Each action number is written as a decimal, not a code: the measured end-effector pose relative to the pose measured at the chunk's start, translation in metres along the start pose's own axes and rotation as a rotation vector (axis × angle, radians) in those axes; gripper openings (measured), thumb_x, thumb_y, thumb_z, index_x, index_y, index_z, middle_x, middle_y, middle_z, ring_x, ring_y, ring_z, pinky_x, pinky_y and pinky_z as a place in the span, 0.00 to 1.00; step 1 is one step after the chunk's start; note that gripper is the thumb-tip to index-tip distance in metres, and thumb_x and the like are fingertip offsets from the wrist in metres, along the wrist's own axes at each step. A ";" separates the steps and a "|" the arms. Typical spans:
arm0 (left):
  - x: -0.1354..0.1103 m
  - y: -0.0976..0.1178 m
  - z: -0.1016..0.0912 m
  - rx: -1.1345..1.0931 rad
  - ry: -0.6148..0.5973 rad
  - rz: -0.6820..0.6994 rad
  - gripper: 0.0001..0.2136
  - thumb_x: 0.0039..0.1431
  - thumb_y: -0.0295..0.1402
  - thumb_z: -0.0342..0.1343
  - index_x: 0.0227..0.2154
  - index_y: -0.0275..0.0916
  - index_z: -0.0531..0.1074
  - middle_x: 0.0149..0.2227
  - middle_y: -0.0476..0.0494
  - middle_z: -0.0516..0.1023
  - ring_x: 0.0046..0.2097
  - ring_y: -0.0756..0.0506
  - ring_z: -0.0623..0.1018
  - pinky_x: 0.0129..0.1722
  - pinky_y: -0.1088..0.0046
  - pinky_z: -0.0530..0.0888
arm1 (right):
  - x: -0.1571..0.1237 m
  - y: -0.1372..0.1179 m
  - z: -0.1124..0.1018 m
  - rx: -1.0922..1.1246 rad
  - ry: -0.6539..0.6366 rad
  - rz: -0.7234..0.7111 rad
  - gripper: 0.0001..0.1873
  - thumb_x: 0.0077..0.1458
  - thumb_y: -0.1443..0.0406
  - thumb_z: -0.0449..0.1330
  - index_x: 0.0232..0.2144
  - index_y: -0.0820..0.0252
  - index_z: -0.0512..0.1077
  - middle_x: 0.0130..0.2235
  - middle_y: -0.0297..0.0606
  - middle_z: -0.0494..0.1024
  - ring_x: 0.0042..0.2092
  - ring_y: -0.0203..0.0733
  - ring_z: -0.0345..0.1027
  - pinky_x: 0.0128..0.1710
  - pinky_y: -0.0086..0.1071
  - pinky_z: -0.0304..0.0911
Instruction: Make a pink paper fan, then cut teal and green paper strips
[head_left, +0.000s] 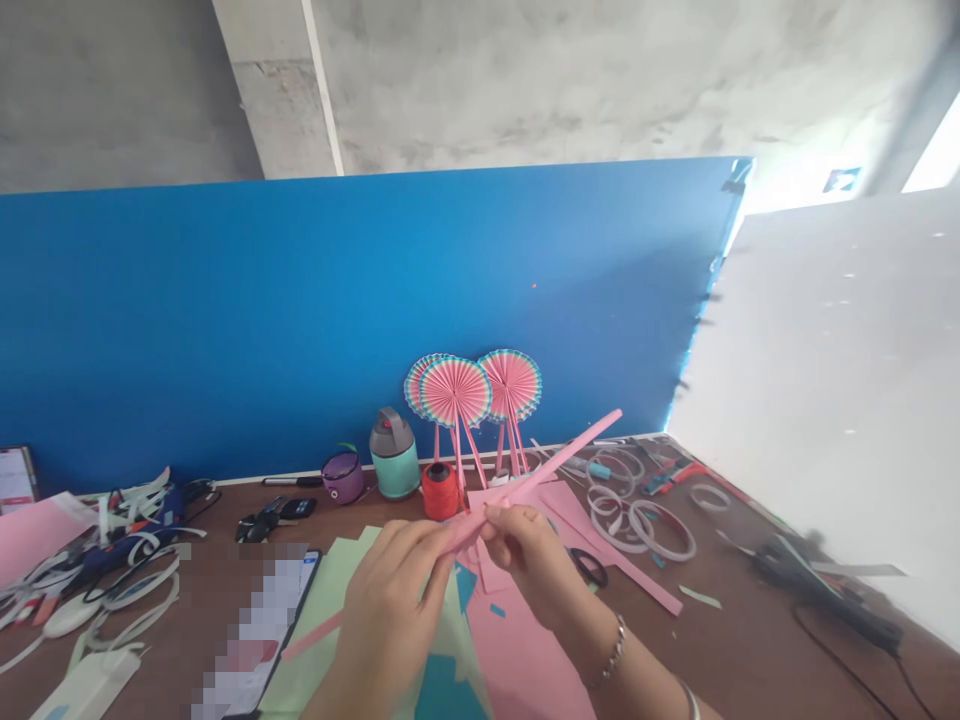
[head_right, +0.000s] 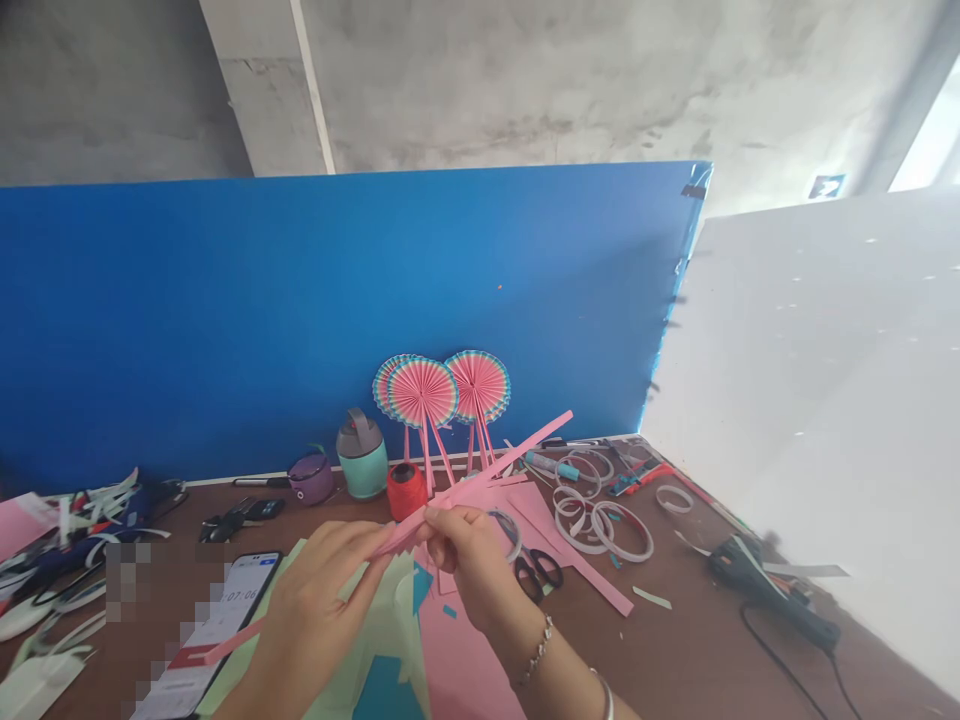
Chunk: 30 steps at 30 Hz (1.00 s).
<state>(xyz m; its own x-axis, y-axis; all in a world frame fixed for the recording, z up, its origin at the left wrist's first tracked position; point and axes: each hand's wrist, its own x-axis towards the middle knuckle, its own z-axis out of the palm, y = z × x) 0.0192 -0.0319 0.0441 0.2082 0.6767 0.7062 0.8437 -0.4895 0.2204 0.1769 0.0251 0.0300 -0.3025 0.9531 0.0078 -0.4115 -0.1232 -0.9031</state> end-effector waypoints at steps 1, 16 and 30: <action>0.000 -0.001 0.001 0.022 0.008 0.026 0.15 0.58 0.25 0.49 0.46 0.44 0.70 0.39 0.44 0.78 0.40 0.44 0.75 0.37 0.68 0.72 | 0.000 -0.002 0.000 0.025 0.008 0.014 0.17 0.43 0.57 0.62 0.15 0.64 0.70 0.12 0.28 0.57 0.19 0.28 0.46 0.21 0.28 0.40; -0.007 -0.015 0.020 0.217 0.137 0.185 0.17 0.57 0.21 0.45 0.46 0.40 0.71 0.40 0.42 0.81 0.39 0.43 0.78 0.38 0.66 0.74 | 0.001 -0.002 0.002 0.320 0.045 0.216 0.14 0.43 0.59 0.63 0.18 0.64 0.67 0.14 0.23 0.53 0.17 0.26 0.39 0.18 0.26 0.36; 0.015 0.006 -0.004 -0.460 -0.234 -0.468 0.14 0.56 0.43 0.51 0.23 0.42 0.75 0.24 0.50 0.75 0.29 0.48 0.73 0.30 0.75 0.69 | -0.003 0.009 0.003 -0.139 -0.126 0.044 0.15 0.45 0.59 0.61 0.15 0.65 0.74 0.11 0.30 0.62 0.16 0.28 0.49 0.20 0.28 0.42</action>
<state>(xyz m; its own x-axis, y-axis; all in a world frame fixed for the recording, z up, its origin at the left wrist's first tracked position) 0.0252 -0.0271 0.0588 0.0181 0.9489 0.3150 0.5864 -0.2653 0.7654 0.1716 0.0204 0.0236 -0.4262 0.9045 0.0128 -0.2758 -0.1165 -0.9541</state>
